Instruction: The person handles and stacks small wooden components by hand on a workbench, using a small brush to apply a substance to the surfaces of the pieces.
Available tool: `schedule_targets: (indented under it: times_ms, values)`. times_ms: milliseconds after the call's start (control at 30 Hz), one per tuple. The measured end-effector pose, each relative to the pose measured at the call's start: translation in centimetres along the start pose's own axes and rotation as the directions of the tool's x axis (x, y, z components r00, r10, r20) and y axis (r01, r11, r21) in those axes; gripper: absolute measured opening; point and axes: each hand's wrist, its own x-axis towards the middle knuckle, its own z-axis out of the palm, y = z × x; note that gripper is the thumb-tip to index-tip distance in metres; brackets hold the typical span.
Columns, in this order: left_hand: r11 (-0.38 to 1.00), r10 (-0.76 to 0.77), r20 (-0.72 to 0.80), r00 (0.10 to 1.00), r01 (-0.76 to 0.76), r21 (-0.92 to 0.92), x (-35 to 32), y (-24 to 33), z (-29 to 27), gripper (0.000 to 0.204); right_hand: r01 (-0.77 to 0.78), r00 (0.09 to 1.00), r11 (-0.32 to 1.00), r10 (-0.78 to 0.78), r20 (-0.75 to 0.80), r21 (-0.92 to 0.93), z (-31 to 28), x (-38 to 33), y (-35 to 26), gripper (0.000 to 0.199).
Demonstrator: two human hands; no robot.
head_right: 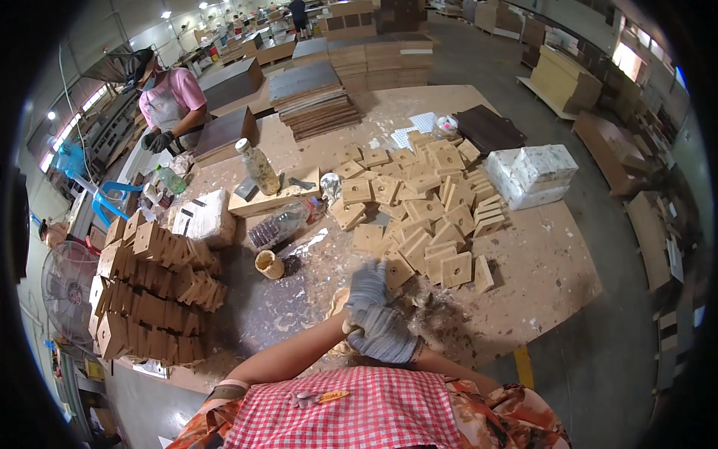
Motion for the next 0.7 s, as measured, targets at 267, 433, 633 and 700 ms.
schedule_targets:
  times_ms: [267, 433, 633, 700]
  values:
    - [0.970, -0.226, 0.103, 0.969, 0.233, -0.064, 0.9, -1.7, 1.4, 0.065, -0.419, 0.907, 0.842, 0.372, -0.196, -0.340, -1.0, -4.5, 10.5, 0.034]
    - [0.941, -0.297, 0.070, 0.952, 0.304, -0.150, 1.3, -2.6, 3.3, 0.025, -0.378, 0.926, 0.787, 0.319, -0.203, -0.487, 0.2, -6.4, 12.8, 0.038]
    - [0.918, -0.382, 0.144, 0.913, 0.393, -0.056, 1.9, -2.8, 3.0, 0.026, -0.383, 0.822, 0.918, 0.390, -0.414, 0.104, 0.7, -6.3, 13.5, 0.027]
    - [0.916, -0.388, 0.140, 0.911, 0.397, -0.050, 1.6, -2.1, 1.9, 0.027, -0.403, 0.780, 0.871, 0.487, -0.393, 0.280, 0.3, -6.0, 12.2, 0.023]
